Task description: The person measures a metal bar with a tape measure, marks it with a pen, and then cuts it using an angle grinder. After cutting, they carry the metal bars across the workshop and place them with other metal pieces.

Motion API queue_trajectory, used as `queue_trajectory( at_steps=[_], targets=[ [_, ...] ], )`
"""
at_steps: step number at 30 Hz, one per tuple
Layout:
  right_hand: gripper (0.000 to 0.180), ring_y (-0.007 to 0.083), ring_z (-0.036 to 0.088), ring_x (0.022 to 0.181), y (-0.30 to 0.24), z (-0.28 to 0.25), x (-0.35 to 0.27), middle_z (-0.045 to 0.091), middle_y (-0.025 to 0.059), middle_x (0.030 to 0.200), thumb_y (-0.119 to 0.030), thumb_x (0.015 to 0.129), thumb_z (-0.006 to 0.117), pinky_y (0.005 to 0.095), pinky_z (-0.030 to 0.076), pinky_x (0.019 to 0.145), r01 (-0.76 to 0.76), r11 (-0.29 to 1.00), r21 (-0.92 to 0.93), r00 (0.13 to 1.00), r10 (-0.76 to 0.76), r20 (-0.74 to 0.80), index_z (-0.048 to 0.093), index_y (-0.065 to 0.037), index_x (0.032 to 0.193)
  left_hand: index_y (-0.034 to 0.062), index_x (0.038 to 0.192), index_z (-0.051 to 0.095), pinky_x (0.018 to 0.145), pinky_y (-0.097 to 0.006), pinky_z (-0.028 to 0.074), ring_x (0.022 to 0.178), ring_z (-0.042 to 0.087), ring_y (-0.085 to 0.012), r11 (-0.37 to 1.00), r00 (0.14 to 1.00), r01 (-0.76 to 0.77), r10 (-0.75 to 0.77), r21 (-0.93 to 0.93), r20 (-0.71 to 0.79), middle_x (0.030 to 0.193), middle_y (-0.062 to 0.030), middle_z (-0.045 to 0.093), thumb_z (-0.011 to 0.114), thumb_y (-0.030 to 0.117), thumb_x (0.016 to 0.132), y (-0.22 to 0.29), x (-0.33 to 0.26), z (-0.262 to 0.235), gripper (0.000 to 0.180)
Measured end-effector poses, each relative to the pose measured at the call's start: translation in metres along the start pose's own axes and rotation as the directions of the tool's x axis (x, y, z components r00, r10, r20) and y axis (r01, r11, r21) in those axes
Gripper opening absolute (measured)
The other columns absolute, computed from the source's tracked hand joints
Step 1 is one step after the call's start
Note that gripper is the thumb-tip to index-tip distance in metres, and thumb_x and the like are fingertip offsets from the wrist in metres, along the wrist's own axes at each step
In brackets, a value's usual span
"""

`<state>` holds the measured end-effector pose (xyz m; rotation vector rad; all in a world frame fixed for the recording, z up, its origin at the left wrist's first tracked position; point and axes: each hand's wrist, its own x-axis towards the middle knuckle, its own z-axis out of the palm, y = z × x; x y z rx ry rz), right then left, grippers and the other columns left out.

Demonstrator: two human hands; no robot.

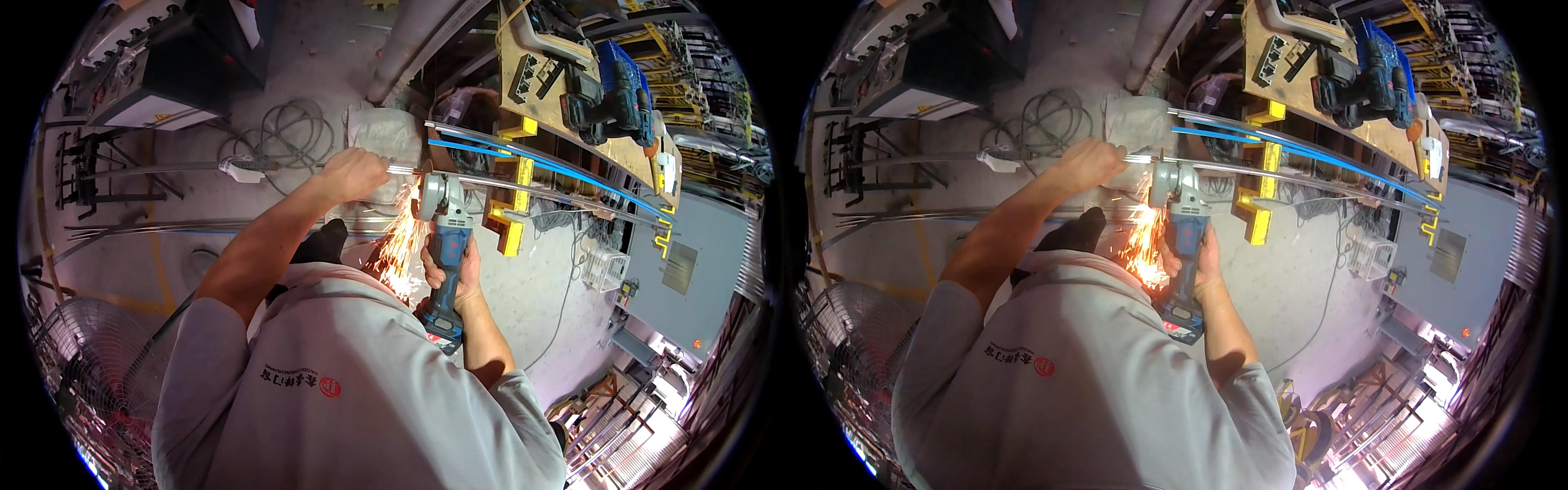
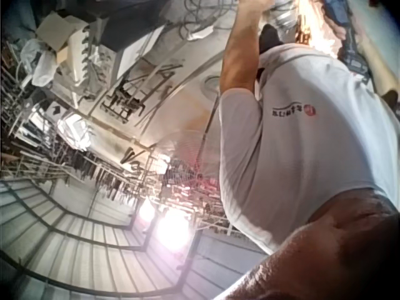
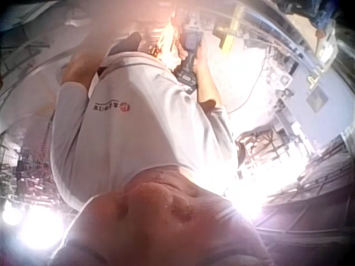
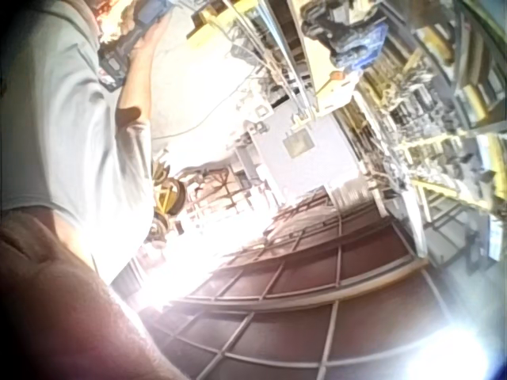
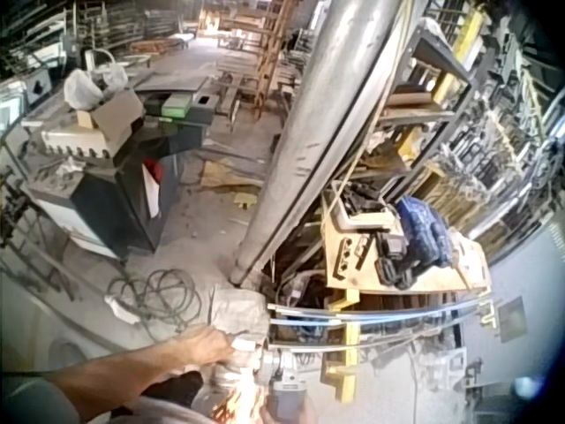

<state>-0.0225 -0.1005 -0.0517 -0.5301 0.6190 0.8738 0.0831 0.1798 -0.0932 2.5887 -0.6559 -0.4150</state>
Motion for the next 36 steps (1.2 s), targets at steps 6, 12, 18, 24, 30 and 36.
queue_trajectory(
  at_steps=[6, 12, 18, 24, 30, 36],
  targets=[
    [0.074, 0.0182, 0.046, 0.045, 0.000, -0.002, 0.002, 0.051, 0.0135, 0.073, -0.067, 0.094, 0.034, 0.0317, 0.043, 0.039, -0.001, 1.000, 0.019, 0.996, 0.000, 0.090, 0.052, 0.001, 0.116, 0.0024, 0.087, 0.063, 0.070, -0.052, 0.050, 0.078, 0.065, -0.0423, 0.996, 1.000, -0.016, 0.014, -0.089, -0.026, 0.078, -0.0210, 0.065, 0.059, 0.029, 0.090, -0.008, 0.002, 0.004, 0.027],
    [0.079, 0.0188, 0.047, 0.046, 0.001, -0.012, 0.002, 0.054, 0.0157, 0.077, -0.069, 0.094, 0.032, 0.0321, 0.042, 0.041, -0.038, 0.999, 0.035, 0.997, 0.035, 0.072, 0.055, 0.004, 0.113, 0.0014, 0.087, 0.065, 0.074, -0.053, 0.050, 0.083, 0.064, -0.0436, 0.987, 0.999, 0.019, -0.010, -0.160, 0.052, 0.082, -0.0227, 0.065, 0.058, 0.029, 0.090, -0.011, 0.005, -0.002, 0.029],
    [0.082, 0.0187, 0.048, 0.047, 0.002, -0.015, 0.003, 0.055, 0.0163, 0.078, -0.071, 0.093, 0.029, 0.0320, 0.042, 0.042, -0.046, 0.998, 0.038, 0.996, 0.043, 0.074, 0.057, 0.004, 0.112, 0.0011, 0.087, 0.067, 0.075, -0.052, 0.050, 0.082, 0.064, -0.0435, 0.972, 0.997, 0.005, 0.013, -0.235, 0.073, 0.082, -0.0241, 0.064, 0.058, 0.030, 0.091, -0.015, 0.004, -0.009, 0.030],
    [0.082, 0.0191, 0.048, 0.047, 0.002, -0.021, 0.007, 0.055, 0.0160, 0.079, -0.072, 0.093, 0.030, 0.0332, 0.042, 0.042, -0.066, 0.997, 0.026, 0.995, 0.064, 0.081, 0.055, 0.003, 0.114, 0.0014, 0.087, 0.067, 0.074, -0.052, 0.049, 0.081, 0.064, -0.0433, 0.969, 0.993, 0.007, 0.022, -0.246, 0.112, 0.081, -0.0238, 0.065, 0.059, 0.031, 0.090, -0.023, 0.002, -0.009, 0.031],
    [0.083, 0.0204, 0.048, 0.047, 0.003, -0.022, 0.010, 0.057, 0.0176, 0.081, -0.073, 0.093, 0.027, 0.0339, 0.041, 0.043, -0.071, 0.997, 0.036, 0.993, 0.067, 0.096, 0.056, 0.002, 0.115, 0.0028, 0.088, 0.067, 0.072, -0.052, 0.049, 0.079, 0.063, -0.0431, 0.988, 0.999, 0.032, -0.027, -0.151, 0.040, 0.080, -0.0230, 0.064, 0.062, 0.031, 0.088, -0.014, -0.007, -0.011, 0.029],
    [0.084, 0.0207, 0.048, 0.047, 0.006, -0.026, 0.001, 0.056, 0.0181, 0.080, -0.073, 0.093, 0.027, 0.0343, 0.041, 0.043, -0.085, 0.995, 0.048, 0.991, 0.079, 0.111, 0.055, 0.003, 0.115, 0.0032, 0.087, 0.068, 0.073, -0.052, 0.049, 0.078, 0.063, -0.0429, 0.973, 0.987, 0.160, -0.159, -0.168, 0.015, 0.080, -0.0217, 0.066, 0.063, 0.031, 0.085, -0.024, -0.007, -0.009, 0.029]
  ],
)
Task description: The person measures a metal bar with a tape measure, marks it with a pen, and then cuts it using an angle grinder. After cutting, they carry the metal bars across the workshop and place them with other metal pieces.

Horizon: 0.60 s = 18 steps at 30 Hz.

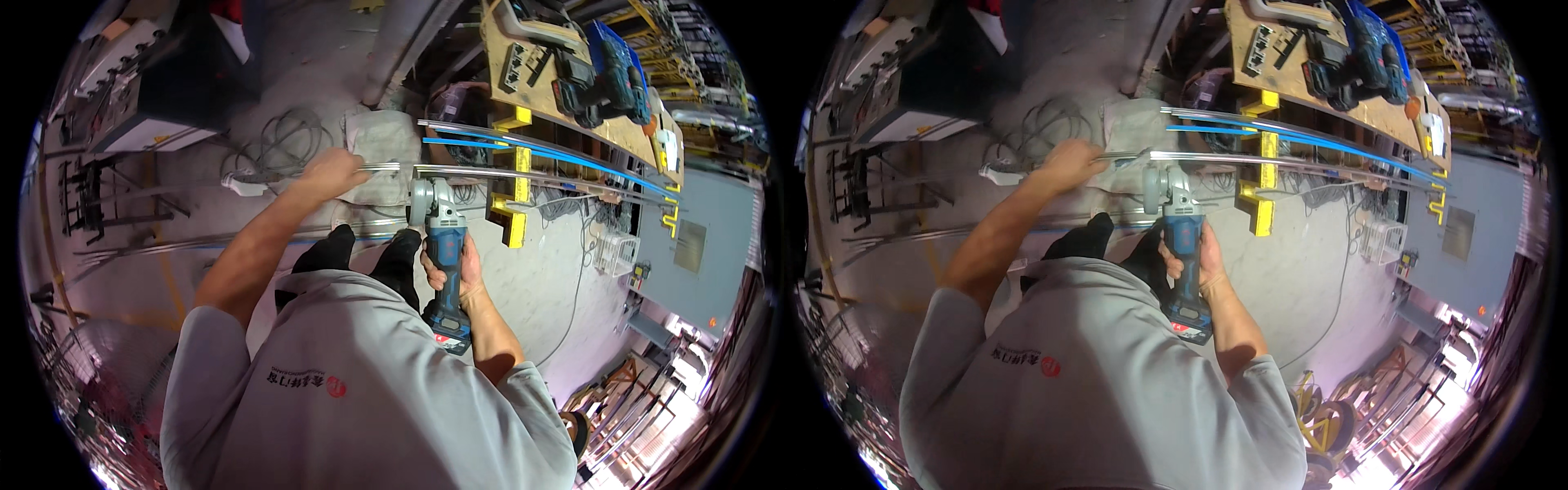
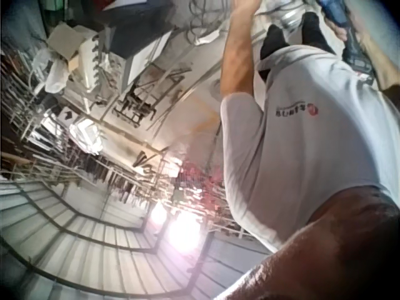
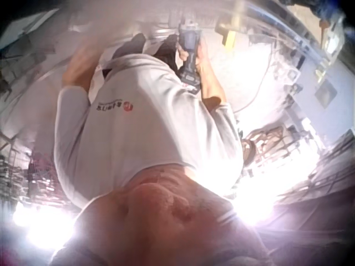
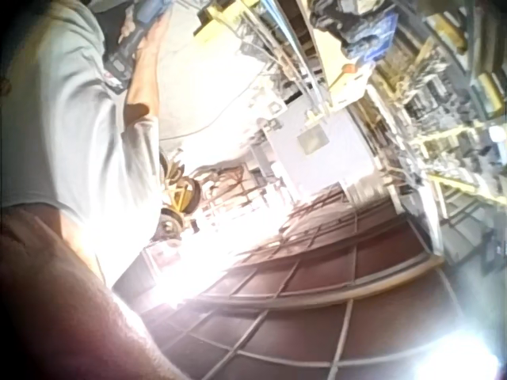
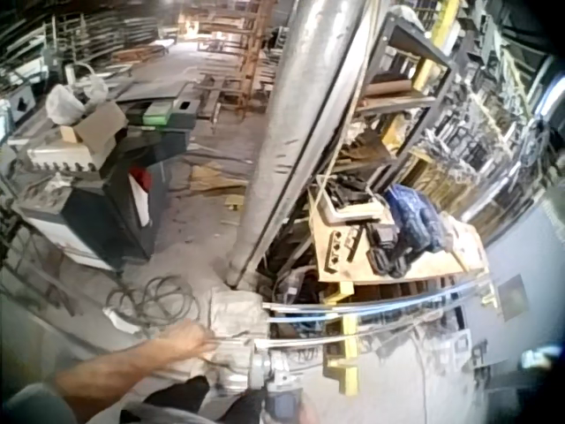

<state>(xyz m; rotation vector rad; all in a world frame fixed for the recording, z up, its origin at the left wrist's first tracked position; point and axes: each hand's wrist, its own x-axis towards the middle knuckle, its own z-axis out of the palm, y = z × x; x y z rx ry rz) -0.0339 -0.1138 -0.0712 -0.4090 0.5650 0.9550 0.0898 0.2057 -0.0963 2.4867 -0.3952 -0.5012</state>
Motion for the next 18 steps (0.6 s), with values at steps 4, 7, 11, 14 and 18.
queue_trajectory(
  at_steps=[4, 7, 11, 14, 18],
  targets=[
    [0.085, 0.0198, 0.044, 0.044, -0.002, 0.018, -0.043, 0.051, 0.0153, 0.077, -0.075, 0.089, 0.031, 0.0346, 0.042, 0.041, 0.097, 0.995, -0.018, 0.994, -0.096, 0.047, 0.050, 0.003, 0.117, 0.0023, 0.089, 0.066, 0.074, -0.051, 0.050, 0.082, 0.064, -0.0406, 0.999, 0.983, 0.023, -0.032, -0.049, -0.182, 0.083, -0.0202, 0.066, 0.063, 0.027, 0.083, 0.005, 0.012, -0.009, 0.025],
    [0.088, 0.0203, 0.044, 0.041, -0.008, 0.012, -0.080, 0.051, 0.0172, 0.077, -0.077, 0.086, 0.033, 0.0355, 0.041, 0.039, 0.212, 0.976, 0.042, 0.977, -0.211, -0.019, 0.048, 0.004, 0.118, 0.0026, 0.093, 0.064, 0.071, -0.049, 0.049, 0.081, 0.062, -0.0399, 0.967, 0.923, -0.251, 0.228, -0.036, -0.308, 0.084, -0.0178, 0.064, 0.065, 0.021, 0.082, 0.048, 0.038, -0.014, 0.021],
    [0.087, 0.0201, 0.044, 0.040, -0.013, -0.005, -0.115, 0.051, 0.0181, 0.077, -0.076, 0.087, 0.035, 0.0349, 0.041, 0.037, 0.289, 0.950, 0.122, 0.957, -0.286, -0.043, 0.048, 0.004, 0.117, 0.0042, 0.098, 0.060, 0.069, -0.047, 0.051, 0.081, 0.064, -0.0373, 0.904, 0.895, -0.399, 0.420, 0.155, -0.149, 0.089, -0.0164, 0.064, 0.070, 0.023, 0.080, 0.113, 0.073, 0.006, 0.028],
    [0.085, 0.0202, 0.045, 0.041, -0.017, -0.018, -0.127, 0.051, 0.0170, 0.077, -0.075, 0.088, 0.035, 0.0351, 0.043, 0.039, 0.296, 0.944, 0.149, 0.955, -0.288, -0.071, 0.048, 0.004, 0.116, 0.0013, 0.092, 0.059, 0.067, -0.045, 0.053, 0.080, 0.066, -0.0346, 0.863, 0.895, -0.418, 0.445, 0.283, -0.035, 0.078, -0.0154, 0.065, 0.070, 0.023, 0.081, 0.140, 0.092, 0.026, 0.027],
    [0.083, 0.0198, 0.046, 0.042, -0.028, -0.027, -0.131, 0.050, 0.0153, 0.076, -0.074, 0.089, 0.034, 0.0346, 0.043, 0.039, 0.254, 0.951, 0.177, 0.966, -0.240, -0.098, 0.051, 0.003, 0.114, 0.0024, 0.090, 0.057, 0.063, -0.046, 0.051, 0.076, 0.065, -0.0347, 0.821, 0.881, -0.438, 0.472, 0.365, -0.005, 0.071, -0.0143, 0.063, 0.067, 0.017, 0.080, 0.135, 0.115, 0.072, 0.020]
  ],
)
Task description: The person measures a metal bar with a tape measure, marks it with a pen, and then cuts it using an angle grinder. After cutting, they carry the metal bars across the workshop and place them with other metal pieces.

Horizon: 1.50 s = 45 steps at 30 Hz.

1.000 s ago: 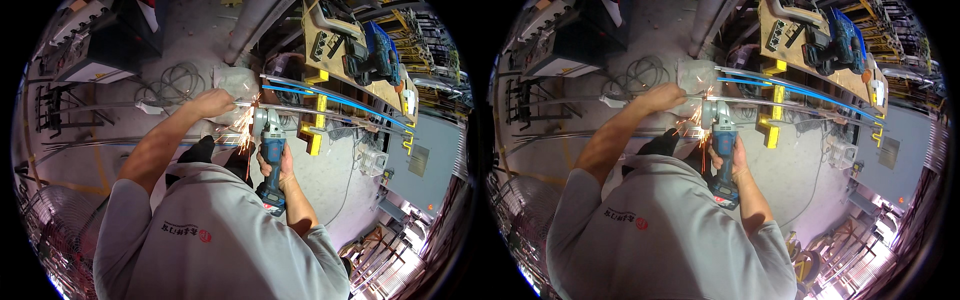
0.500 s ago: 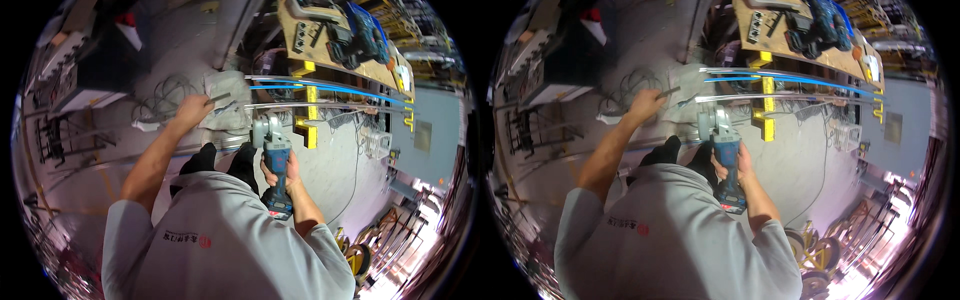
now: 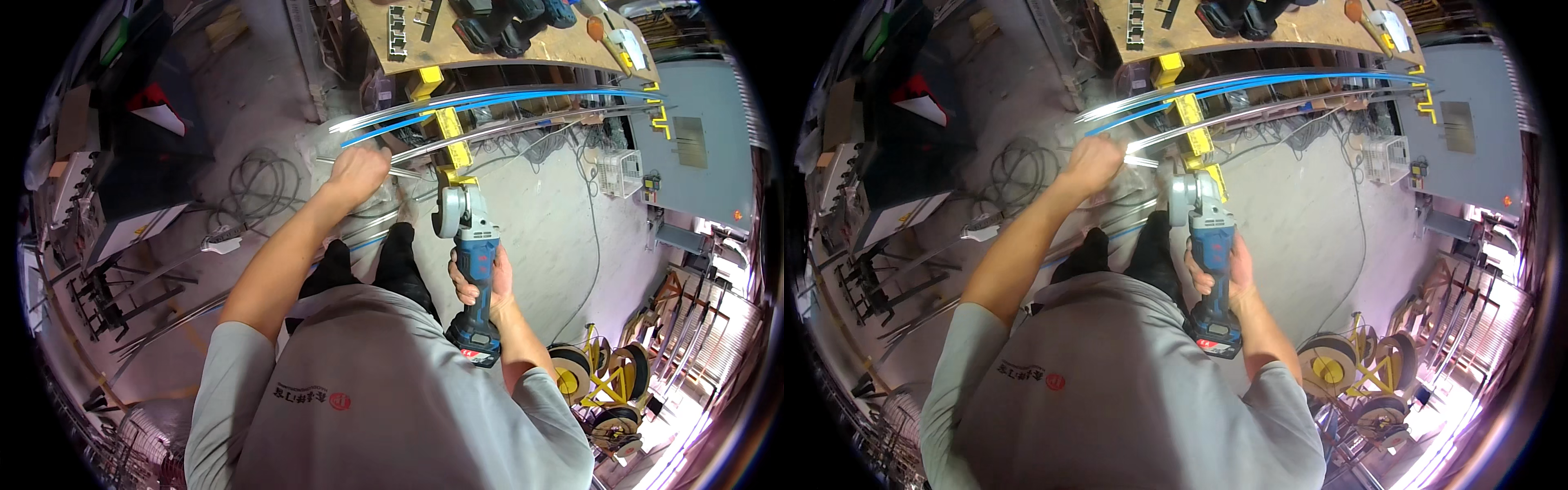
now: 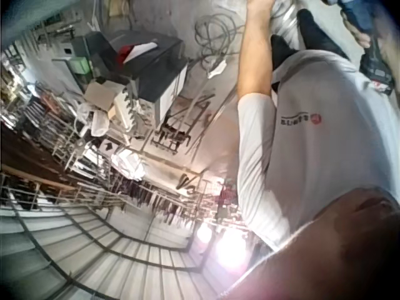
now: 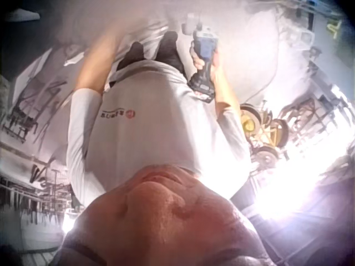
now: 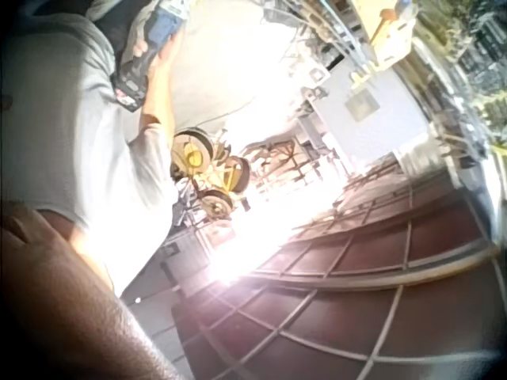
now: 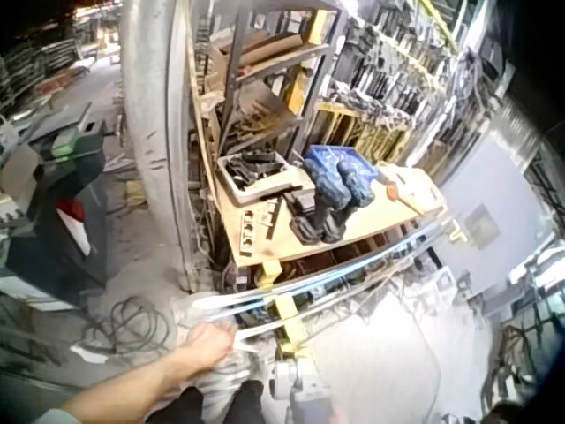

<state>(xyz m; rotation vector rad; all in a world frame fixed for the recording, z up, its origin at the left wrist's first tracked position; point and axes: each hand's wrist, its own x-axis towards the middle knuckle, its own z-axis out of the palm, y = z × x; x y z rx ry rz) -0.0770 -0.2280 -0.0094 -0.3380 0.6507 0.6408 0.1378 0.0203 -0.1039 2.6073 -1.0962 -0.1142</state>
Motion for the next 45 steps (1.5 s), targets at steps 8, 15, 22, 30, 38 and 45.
queue_trajectory(
  at_steps=[8, 15, 22, 30, 38, 45],
  targets=[
    [0.078, 0.0247, 0.054, 0.047, -0.030, -0.007, 0.038, 0.058, 0.0188, 0.077, -0.069, 0.095, 0.029, 0.0346, 0.047, 0.041, -0.245, 0.967, 0.066, 0.964, 0.236, 0.126, 0.056, 0.002, 0.112, 0.0021, 0.091, 0.056, 0.062, -0.044, 0.051, 0.072, 0.064, -0.0323, 0.989, 0.990, 0.089, -0.100, 0.116, 0.096, 0.071, -0.0130, 0.062, 0.061, 0.009, 0.076, -0.014, -0.056, -0.029, 0.017],
    [0.073, 0.0230, 0.049, 0.041, -0.045, -0.008, 0.064, 0.058, 0.0190, 0.077, -0.070, 0.094, 0.032, 0.0310, 0.040, 0.035, -0.289, 0.952, -0.097, 0.957, 0.290, -0.002, 0.056, -0.004, 0.115, -0.0054, 0.108, 0.059, 0.061, -0.037, 0.054, 0.075, 0.067, -0.0269, 0.968, 0.991, 0.106, -0.121, 0.225, 0.051, 0.078, -0.0143, 0.064, 0.059, 0.008, 0.078, -0.002, -0.058, -0.018, 0.033],
    [0.080, 0.0233, 0.055, 0.048, -0.045, -0.039, 0.076, 0.061, 0.0214, 0.085, -0.073, 0.087, 0.052, 0.0329, 0.047, 0.041, -0.221, 0.973, -0.058, 0.938, 0.229, 0.259, 0.052, -0.002, 0.124, -0.0101, 0.120, 0.055, 0.060, -0.033, 0.055, 0.074, 0.066, -0.0245, 0.929, 0.985, 0.092, -0.137, 0.359, 0.104, 0.081, -0.0130, 0.062, 0.059, 0.007, 0.079, 0.003, -0.051, -0.012, 0.044],
    [0.080, 0.0219, 0.052, 0.044, -0.052, -0.030, 0.079, 0.059, 0.0216, 0.077, -0.073, 0.086, 0.052, 0.0326, 0.045, 0.039, -0.188, 0.977, -0.099, 0.952, 0.206, 0.226, 0.054, 0.000, 0.119, -0.0112, 0.120, 0.054, 0.062, -0.036, 0.055, 0.073, 0.066, -0.0277, 0.930, 0.971, 0.138, -0.194, 0.339, 0.138, 0.083, -0.0147, 0.062, 0.057, 0.005, 0.082, 0.005, -0.047, -0.010, 0.042],
    [0.081, 0.0212, 0.052, 0.043, -0.048, -0.036, 0.086, 0.058, 0.0208, 0.069, -0.074, 0.087, 0.049, 0.0324, 0.044, 0.038, -0.196, 0.977, -0.079, 0.945, 0.210, 0.253, 0.057, 0.001, 0.114, -0.0093, 0.119, 0.053, 0.062, -0.037, 0.054, 0.072, 0.065, -0.0293, 0.924, 0.971, 0.142, -0.199, 0.356, 0.129, 0.081, -0.0144, 0.061, 0.056, 0.004, 0.082, 0.006, -0.047, -0.008, 0.040],
    [0.080, 0.0215, 0.055, 0.044, -0.049, -0.032, 0.088, 0.060, 0.0215, 0.073, -0.074, 0.089, 0.045, 0.0324, 0.046, 0.039, -0.189, 0.981, -0.046, 0.938, 0.194, 0.288, 0.053, -0.001, 0.119, -0.0082, 0.119, 0.053, 0.062, -0.038, 0.054, 0.072, 0.065, -0.0299, 0.934, 0.977, 0.142, -0.186, 0.329, 0.108, 0.082, -0.0149, 0.061, 0.056, 0.004, 0.080, 0.005, -0.046, -0.009, 0.041]
  ],
)
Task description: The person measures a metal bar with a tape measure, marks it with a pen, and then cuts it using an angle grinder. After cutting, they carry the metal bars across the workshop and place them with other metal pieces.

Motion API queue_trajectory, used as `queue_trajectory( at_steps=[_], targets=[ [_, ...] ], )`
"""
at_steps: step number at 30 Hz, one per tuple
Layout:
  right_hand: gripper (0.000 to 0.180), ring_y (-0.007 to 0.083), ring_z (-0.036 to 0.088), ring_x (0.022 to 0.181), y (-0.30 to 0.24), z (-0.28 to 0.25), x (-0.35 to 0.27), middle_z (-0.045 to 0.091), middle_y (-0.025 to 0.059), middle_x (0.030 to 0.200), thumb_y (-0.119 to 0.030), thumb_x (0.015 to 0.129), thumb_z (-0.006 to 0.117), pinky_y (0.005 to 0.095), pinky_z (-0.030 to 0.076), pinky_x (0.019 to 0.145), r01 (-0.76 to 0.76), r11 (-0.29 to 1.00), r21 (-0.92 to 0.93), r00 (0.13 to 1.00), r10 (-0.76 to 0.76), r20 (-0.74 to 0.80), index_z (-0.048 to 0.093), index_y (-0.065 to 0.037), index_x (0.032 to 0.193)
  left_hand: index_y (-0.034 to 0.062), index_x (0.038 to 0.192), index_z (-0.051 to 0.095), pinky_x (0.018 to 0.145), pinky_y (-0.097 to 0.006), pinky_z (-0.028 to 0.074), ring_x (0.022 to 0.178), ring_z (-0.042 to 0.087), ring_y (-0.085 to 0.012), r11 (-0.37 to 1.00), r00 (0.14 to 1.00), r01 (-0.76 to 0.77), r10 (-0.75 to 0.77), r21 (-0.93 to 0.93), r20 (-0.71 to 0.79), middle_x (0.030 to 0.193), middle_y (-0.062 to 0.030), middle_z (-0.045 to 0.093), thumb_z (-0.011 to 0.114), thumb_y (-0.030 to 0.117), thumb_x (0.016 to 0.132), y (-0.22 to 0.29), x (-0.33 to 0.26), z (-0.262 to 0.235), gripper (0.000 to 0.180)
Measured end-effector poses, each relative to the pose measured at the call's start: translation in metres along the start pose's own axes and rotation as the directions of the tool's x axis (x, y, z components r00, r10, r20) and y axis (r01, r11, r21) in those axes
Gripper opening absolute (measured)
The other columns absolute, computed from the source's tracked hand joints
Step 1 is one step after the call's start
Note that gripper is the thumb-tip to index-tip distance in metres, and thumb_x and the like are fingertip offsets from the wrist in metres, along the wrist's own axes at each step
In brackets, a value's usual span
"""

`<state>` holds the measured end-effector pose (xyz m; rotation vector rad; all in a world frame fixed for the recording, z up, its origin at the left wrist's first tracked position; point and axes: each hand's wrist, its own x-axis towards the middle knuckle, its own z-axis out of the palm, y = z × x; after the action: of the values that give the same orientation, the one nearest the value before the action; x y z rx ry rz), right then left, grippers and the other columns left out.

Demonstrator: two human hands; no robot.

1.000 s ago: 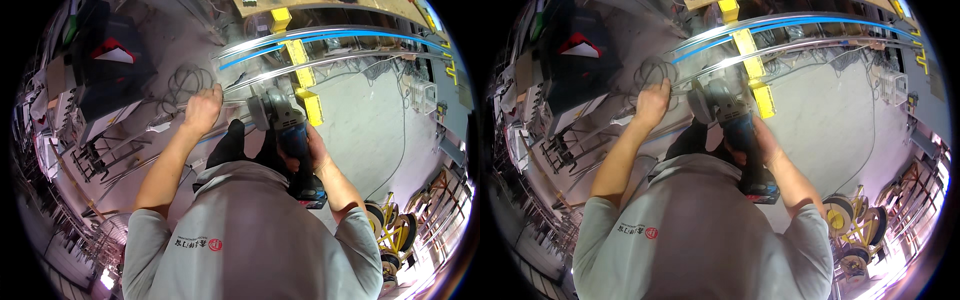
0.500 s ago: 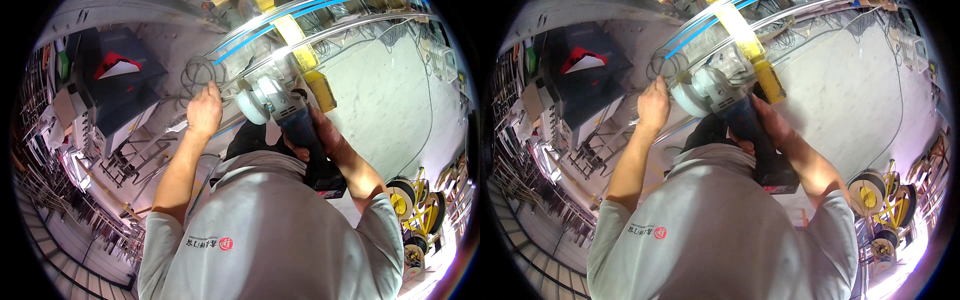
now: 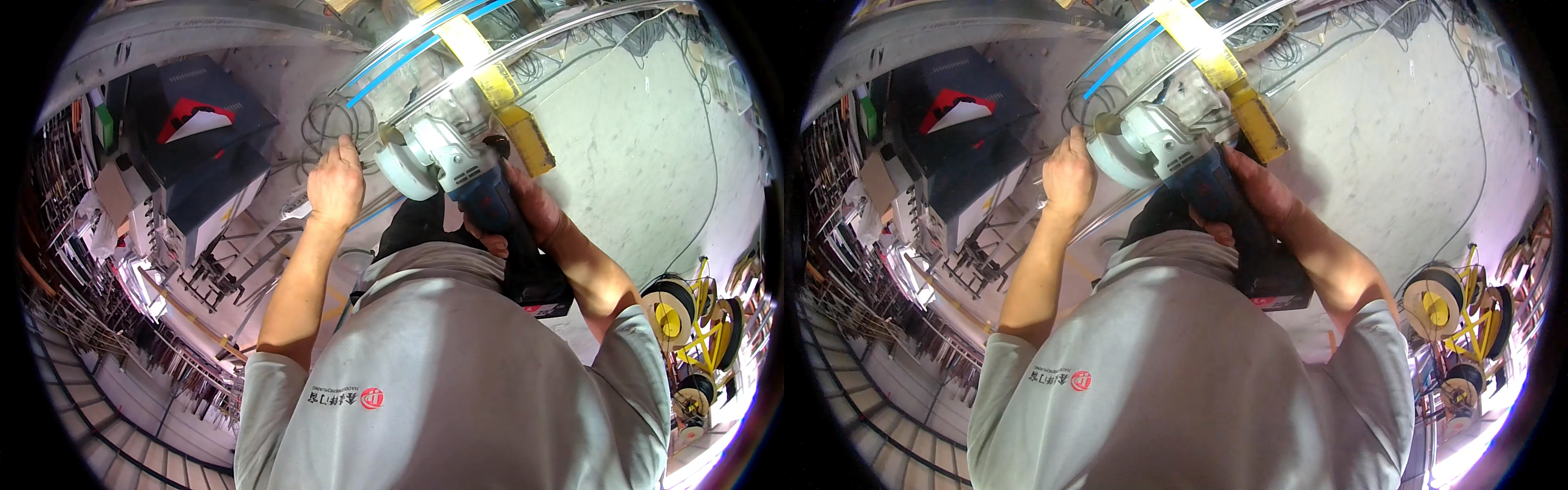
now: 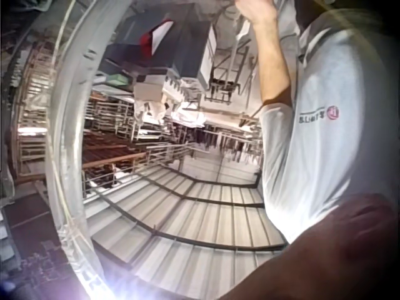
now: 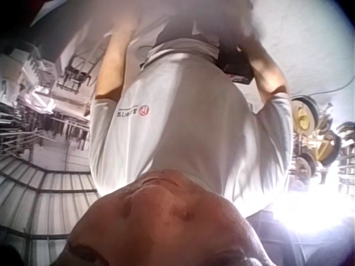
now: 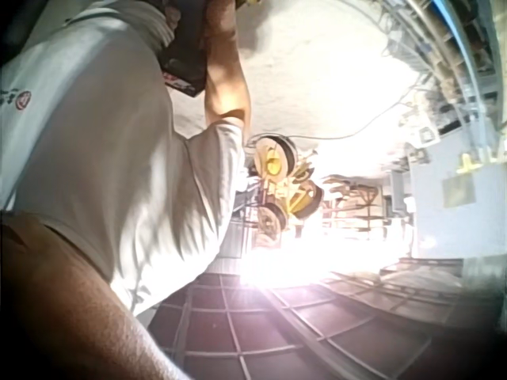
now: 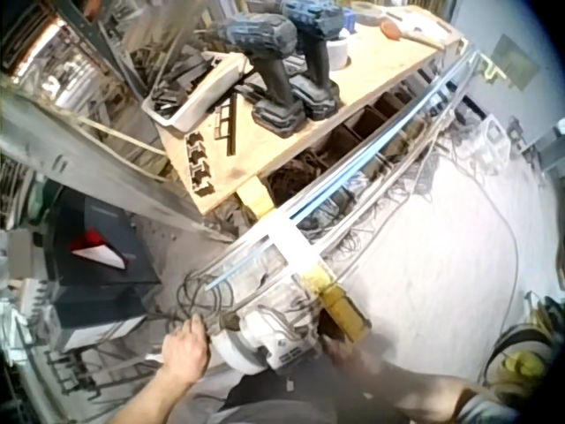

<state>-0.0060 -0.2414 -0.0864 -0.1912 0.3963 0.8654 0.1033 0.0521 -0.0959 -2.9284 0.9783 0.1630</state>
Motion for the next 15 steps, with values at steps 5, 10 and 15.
queue_trajectory(
  at_steps=[5, 10, 15],
  targets=[
    [0.079, 0.0214, 0.055, 0.045, -0.0002, 0.0000, -0.0009, 0.061, 0.0219, 0.075, -0.074, 0.089, 0.045, 0.0323, 0.046, 0.039, -0.009, 1.000, 0.003, 1.000, 0.009, -0.014, 0.053, -0.001, 0.120, -0.0083, 0.120, 0.052, 0.061, -0.039, 0.054, 0.071, 0.065, -0.0300, 1.000, 1.000, -0.006, 0.006, -0.005, -0.006, 0.082, -0.0154, 0.061, 0.057, 0.004, 0.080, -0.0013, -0.0008, 0.0009, 0.042],
    [0.080, 0.0216, 0.056, 0.045, 0.0005, 0.0001, -0.0003, 0.062, 0.0216, 0.076, -0.074, 0.088, 0.046, 0.0326, 0.047, 0.039, -0.013, 1.000, 0.018, 0.999, 0.013, -0.047, 0.054, -0.001, 0.120, -0.0082, 0.120, 0.052, 0.061, -0.039, 0.054, 0.071, 0.065, -0.0301, 1.000, 1.000, -0.009, 0.009, -0.017, -0.002, 0.083, -0.0154, 0.062, 0.057, 0.004, 0.080, -0.0027, 0.0000, 0.0004, 0.042],
    [0.080, 0.0215, 0.056, 0.045, 0.0003, -0.0004, 0.0002, 0.062, 0.0213, 0.075, -0.075, 0.088, 0.046, 0.0326, 0.047, 0.039, 0.003, 1.000, 0.001, 0.999, -0.003, -0.032, 0.054, -0.002, 0.120, -0.0082, 0.120, 0.052, 0.062, -0.039, 0.054, 0.072, 0.065, -0.0303, 1.000, 1.000, -0.005, 0.005, -0.012, 0.023, 0.084, -0.0154, 0.062, 0.057, 0.004, 0.080, -0.0023, 0.0012, -0.0023, 0.042]
  ],
)
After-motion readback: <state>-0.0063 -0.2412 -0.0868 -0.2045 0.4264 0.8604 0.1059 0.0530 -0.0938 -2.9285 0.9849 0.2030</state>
